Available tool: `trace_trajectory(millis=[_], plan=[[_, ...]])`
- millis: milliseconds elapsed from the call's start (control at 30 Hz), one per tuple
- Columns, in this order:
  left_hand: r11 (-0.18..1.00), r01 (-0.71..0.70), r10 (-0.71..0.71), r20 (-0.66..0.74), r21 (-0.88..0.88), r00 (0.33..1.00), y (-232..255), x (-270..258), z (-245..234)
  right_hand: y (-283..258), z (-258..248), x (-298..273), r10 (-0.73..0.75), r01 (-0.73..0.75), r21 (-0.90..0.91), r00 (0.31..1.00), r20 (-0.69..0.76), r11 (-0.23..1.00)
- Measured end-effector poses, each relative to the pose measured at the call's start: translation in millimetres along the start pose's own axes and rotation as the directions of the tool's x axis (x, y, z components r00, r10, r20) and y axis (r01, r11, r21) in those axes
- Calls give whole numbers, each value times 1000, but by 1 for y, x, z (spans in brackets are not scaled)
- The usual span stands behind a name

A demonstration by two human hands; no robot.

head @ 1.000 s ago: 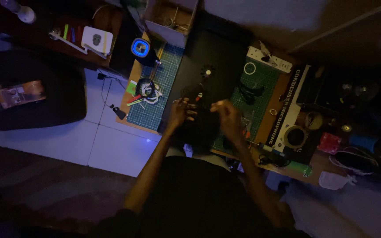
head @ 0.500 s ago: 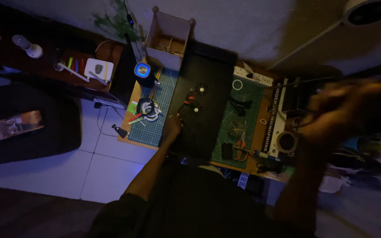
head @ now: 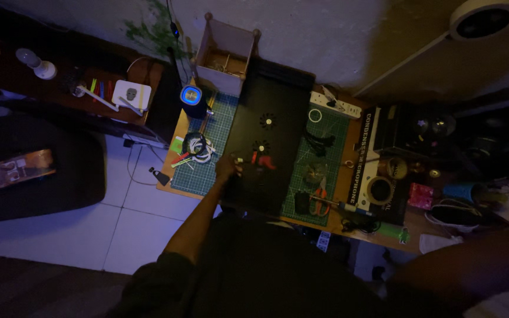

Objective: The person connects wires and attaches small components to an electronic circuit board by hand on a workbench.

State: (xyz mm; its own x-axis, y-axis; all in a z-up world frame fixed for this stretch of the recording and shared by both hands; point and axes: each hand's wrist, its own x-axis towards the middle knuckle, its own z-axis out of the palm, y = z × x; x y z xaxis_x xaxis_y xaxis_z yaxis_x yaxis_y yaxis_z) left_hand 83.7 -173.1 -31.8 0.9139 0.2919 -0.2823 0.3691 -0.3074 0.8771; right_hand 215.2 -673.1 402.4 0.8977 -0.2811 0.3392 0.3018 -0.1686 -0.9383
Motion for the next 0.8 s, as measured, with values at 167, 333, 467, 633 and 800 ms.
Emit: trace_trajectory(millis=[167,333,467,633,800], plan=[[989,144,-145,30,28,989,-2,6,-7,0,22,-7,42,-40,-63,999,33,997],[967,-29,23,-25,-255,999,96,-33,-26,11,30,-13,89,-76,-124,990,106,989],[977,-168,165,-33,-128,986,196,-83,-72,21,85,-29,142,-95,-195,960,240,976],[908,-374,384,16,-187,923,258,-104,-105,13,170,-67,215,-76,-295,855,472,953],[952,-300,305,210,-55,929,286,-110,-119,-30,245,-132,417,-26,-496,580,699,868]])
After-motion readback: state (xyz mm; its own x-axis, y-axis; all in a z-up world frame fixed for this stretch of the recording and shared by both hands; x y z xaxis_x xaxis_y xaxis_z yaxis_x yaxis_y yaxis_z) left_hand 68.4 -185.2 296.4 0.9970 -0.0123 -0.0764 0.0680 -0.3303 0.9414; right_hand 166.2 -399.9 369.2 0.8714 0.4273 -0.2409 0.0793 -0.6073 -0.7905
